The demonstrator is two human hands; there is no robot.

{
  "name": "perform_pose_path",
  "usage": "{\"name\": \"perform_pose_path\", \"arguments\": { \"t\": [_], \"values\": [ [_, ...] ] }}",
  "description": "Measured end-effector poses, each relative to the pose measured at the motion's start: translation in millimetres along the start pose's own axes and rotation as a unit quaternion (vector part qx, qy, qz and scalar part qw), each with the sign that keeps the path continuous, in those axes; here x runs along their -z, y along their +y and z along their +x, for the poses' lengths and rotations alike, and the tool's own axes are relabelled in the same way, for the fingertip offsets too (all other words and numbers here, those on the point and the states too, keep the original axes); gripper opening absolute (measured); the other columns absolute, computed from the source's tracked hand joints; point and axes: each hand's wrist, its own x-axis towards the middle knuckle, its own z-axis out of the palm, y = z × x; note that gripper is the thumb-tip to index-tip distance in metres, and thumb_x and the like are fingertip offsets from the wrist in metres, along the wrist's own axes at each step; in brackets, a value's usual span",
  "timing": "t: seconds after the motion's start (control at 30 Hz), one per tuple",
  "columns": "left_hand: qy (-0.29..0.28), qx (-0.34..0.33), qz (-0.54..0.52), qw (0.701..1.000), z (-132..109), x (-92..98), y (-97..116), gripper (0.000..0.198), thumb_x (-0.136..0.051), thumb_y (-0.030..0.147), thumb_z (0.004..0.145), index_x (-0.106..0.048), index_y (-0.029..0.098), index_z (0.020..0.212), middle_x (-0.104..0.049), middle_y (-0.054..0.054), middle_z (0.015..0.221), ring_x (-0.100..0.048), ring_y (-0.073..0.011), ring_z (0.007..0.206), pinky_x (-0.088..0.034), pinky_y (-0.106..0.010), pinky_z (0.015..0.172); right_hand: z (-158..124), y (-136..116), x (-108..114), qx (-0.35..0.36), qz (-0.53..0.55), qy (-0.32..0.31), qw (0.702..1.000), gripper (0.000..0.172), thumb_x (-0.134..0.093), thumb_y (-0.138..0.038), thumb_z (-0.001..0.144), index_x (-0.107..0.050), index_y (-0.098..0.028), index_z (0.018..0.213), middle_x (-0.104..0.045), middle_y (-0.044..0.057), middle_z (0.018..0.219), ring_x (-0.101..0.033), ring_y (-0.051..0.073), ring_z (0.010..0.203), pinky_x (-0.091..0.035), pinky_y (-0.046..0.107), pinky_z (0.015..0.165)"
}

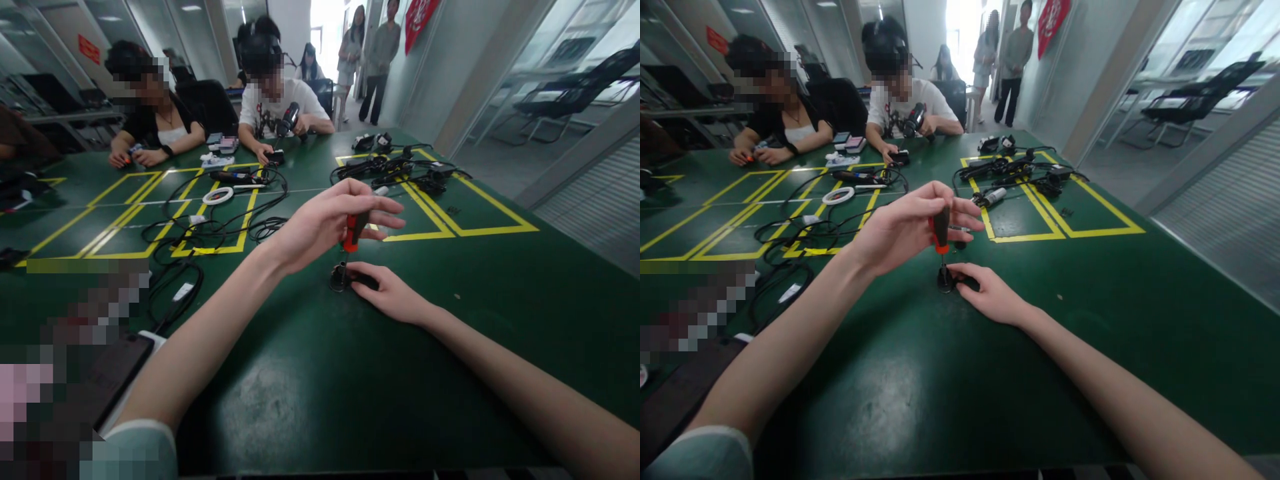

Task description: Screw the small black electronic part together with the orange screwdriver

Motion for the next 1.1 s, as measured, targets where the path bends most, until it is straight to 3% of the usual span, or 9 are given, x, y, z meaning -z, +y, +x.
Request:
{"name": "perform_pose_path", "arguments": {
  "t": [0.1, 0.2, 0.33, 0.5, 0.6, 0.7, 0.83, 0.97, 1.1],
  "values": [
    [0.012, -0.016, 0.016, 1.000, -0.4, -0.3, -1.0, 0.024, -0.071, 0.025, 0.086, -0.048, 0.020, 0.089, -0.074, -0.002, 0.096, -0.070, -0.0130, 0.077, -0.051, -0.027, 0.074, 0.0, -0.5, -0.8, -0.005, 0.008, 0.002, 1.000, 0.039, -0.057, -0.016, 0.091, -0.073, -0.021, 0.126, -0.080, 0.009, 0.120, -0.076, 0.026, 0.111, -0.059, 0.046, 0.104],
    [0.010, -0.018, 0.026, 0.999, -0.4, 0.1, -0.3, 0.017, -0.065, 0.033, 0.090, -0.055, 0.019, 0.096, -0.070, 0.000, 0.078, -0.058, -0.0096, 0.060, -0.044, -0.024, 0.061, -0.1, -1.1, -1.3, -0.004, 0.011, 0.006, 1.000, 0.038, -0.058, -0.017, 0.090, -0.073, -0.021, 0.125, -0.080, 0.009, 0.119, -0.076, 0.026, 0.110, -0.060, 0.045, 0.103],
    [0.008, -0.002, 0.021, 1.000, -0.4, 1.2, 1.5, 0.029, -0.052, 0.039, 0.096, -0.066, 0.014, 0.088, -0.066, -0.004, 0.076, -0.061, -0.0139, 0.068, -0.050, -0.028, 0.068, 0.0, -1.3, -1.1, -0.004, 0.009, 0.006, 1.000, 0.039, -0.058, -0.017, 0.090, -0.073, -0.022, 0.126, -0.080, 0.008, 0.121, -0.076, 0.026, 0.110, -0.059, 0.045, 0.103],
    [-0.005, -0.016, 0.008, 1.000, -1.3, 1.5, -2.2, 0.017, -0.068, 0.031, 0.090, -0.058, 0.018, 0.089, -0.073, -0.005, 0.095, -0.072, -0.0192, 0.096, -0.054, -0.034, 0.093, 0.3, -0.5, -1.8, -0.001, 0.009, 0.009, 1.000, 0.040, -0.058, -0.016, 0.089, -0.073, -0.020, 0.126, -0.080, 0.009, 0.120, -0.076, 0.027, 0.111, -0.059, 0.047, 0.104],
    [0.003, -0.021, 0.013, 1.000, -1.6, -0.4, -4.3, 0.023, -0.073, 0.028, 0.087, -0.052, 0.021, 0.095, -0.071, 0.000, 0.087, -0.067, -0.0130, 0.075, -0.051, -0.027, 0.073, 0.5, -0.7, -2.2, -0.002, 0.018, 0.005, 1.000, 0.040, -0.058, -0.017, 0.090, -0.072, -0.020, 0.127, -0.080, 0.008, 0.120, -0.076, 0.026, 0.110, -0.058, 0.046, 0.105],
    [0.018, -0.008, 0.028, 0.999, -1.6, -2.6, -2.8, 0.022, -0.068, 0.037, 0.091, -0.060, 0.019, 0.102, -0.060, 0.003, 0.072, -0.053, -0.0097, 0.060, -0.042, -0.024, 0.060, 0.6, -0.2, -2.5, -0.002, 0.011, 0.006, 1.000, 0.041, -0.058, -0.016, 0.090, -0.071, -0.020, 0.129, -0.079, 0.009, 0.123, -0.075, 0.026, 0.113, -0.058, 0.046, 0.106],
    [0.007, 0.016, 0.035, 0.999, -1.6, -2.2, -0.3, 0.035, -0.059, 0.047, 0.094, -0.069, 0.013, 0.087, -0.057, -0.002, 0.072, -0.056, -0.0133, 0.067, -0.047, -0.028, 0.066, 0.9, 1.3, -3.0, 0.003, 0.002, 0.010, 1.000, 0.042, -0.058, -0.014, 0.089, -0.072, -0.021, 0.128, -0.079, 0.009, 0.123, -0.075, 0.026, 0.114, -0.058, 0.046, 0.105],
    [-0.002, -0.009, 0.008, 1.000, -1.3, -0.3, -3.5, 0.021, -0.071, 0.035, 0.088, -0.061, 0.015, 0.087, -0.071, -0.005, 0.097, -0.069, -0.0164, 0.091, -0.052, -0.031, 0.088, 0.9, 0.6, -3.3, 0.007, 0.007, 0.008, 1.000, 0.042, -0.058, -0.012, 0.088, -0.073, -0.021, 0.126, -0.079, 0.008, 0.123, -0.075, 0.026, 0.113, -0.058, 0.046, 0.105],
    [-0.012, -0.011, 0.014, 1.000, -1.0, 1.0, -4.9, 0.025, -0.073, 0.031, 0.086, -0.053, 0.019, 0.094, -0.076, -0.004, 0.096, -0.067, -0.0129, 0.069, -0.049, -0.027, 0.068, 0.5, -0.2, -4.4, -0.004, 0.016, 0.013, 1.000, 0.040, -0.058, -0.015, 0.089, -0.073, -0.020, 0.125, -0.079, 0.008, 0.122, -0.075, 0.025, 0.113, -0.058, 0.045, 0.105]
  ]
}}
